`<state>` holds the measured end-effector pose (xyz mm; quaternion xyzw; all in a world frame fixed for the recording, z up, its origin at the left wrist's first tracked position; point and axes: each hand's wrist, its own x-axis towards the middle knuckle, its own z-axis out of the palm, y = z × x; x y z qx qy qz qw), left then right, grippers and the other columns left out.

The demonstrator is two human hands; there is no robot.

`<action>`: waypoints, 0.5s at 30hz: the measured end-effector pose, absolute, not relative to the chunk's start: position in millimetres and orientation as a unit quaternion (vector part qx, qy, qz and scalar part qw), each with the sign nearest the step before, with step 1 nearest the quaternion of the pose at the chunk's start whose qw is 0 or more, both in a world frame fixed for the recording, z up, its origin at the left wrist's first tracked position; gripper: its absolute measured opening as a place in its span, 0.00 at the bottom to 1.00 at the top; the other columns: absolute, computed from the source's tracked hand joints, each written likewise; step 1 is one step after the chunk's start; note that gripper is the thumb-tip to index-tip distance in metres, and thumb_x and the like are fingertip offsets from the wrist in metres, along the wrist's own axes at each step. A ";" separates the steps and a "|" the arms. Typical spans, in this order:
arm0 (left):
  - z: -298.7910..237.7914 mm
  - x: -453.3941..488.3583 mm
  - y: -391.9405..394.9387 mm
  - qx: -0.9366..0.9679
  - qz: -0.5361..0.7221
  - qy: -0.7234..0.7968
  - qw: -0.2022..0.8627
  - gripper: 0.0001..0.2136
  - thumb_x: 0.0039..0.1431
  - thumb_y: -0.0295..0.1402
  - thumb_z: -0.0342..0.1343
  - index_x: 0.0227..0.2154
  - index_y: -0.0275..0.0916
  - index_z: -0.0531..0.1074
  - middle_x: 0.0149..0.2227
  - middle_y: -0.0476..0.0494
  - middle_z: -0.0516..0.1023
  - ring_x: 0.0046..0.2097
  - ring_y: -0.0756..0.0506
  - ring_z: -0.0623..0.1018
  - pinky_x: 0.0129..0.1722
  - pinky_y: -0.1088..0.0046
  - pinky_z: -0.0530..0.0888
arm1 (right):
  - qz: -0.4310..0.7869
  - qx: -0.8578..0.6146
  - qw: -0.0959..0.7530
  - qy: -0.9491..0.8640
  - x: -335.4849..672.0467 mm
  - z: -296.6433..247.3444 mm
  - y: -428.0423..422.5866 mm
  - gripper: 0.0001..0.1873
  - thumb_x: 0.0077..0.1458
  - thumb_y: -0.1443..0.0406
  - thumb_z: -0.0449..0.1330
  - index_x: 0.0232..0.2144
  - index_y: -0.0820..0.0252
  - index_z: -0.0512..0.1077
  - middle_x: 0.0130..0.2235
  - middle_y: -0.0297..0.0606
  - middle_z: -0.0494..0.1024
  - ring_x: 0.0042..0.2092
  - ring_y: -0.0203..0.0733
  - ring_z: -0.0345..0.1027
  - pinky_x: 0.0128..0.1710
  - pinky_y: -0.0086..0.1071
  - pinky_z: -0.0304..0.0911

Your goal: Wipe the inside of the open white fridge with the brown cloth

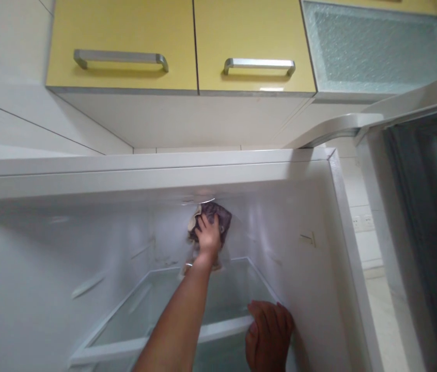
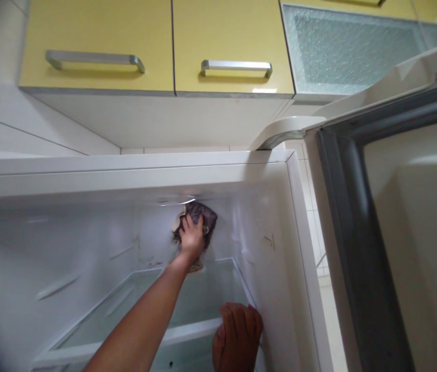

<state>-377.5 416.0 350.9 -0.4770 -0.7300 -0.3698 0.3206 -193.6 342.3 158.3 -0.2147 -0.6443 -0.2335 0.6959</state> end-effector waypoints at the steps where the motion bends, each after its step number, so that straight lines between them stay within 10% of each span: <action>1: 350.4 -373.3 418.8 -0.508 -0.369 -0.714 0.310 0.31 0.57 0.23 0.52 0.64 0.47 0.63 0.73 0.28 0.52 0.74 0.28 0.50 0.65 0.35 0.60 | -0.221 -0.220 0.699 -0.643 -194.8 157.4 341.4 0.14 0.61 0.69 0.46 0.42 0.59 0.71 0.39 0.42 0.77 0.45 0.47 0.66 0.55 0.50 0.53; 15: 376.3 -324.6 459.7 -0.481 -0.732 -0.466 -0.120 0.34 0.41 0.25 0.62 0.57 0.41 0.67 0.56 0.36 0.75 0.60 0.35 0.73 0.59 0.58 0.72 | -0.259 -0.216 0.685 -0.645 -190.0 158.3 348.8 0.14 0.60 0.69 0.47 0.43 0.60 0.71 0.39 0.42 0.77 0.43 0.47 0.66 0.53 0.47 0.54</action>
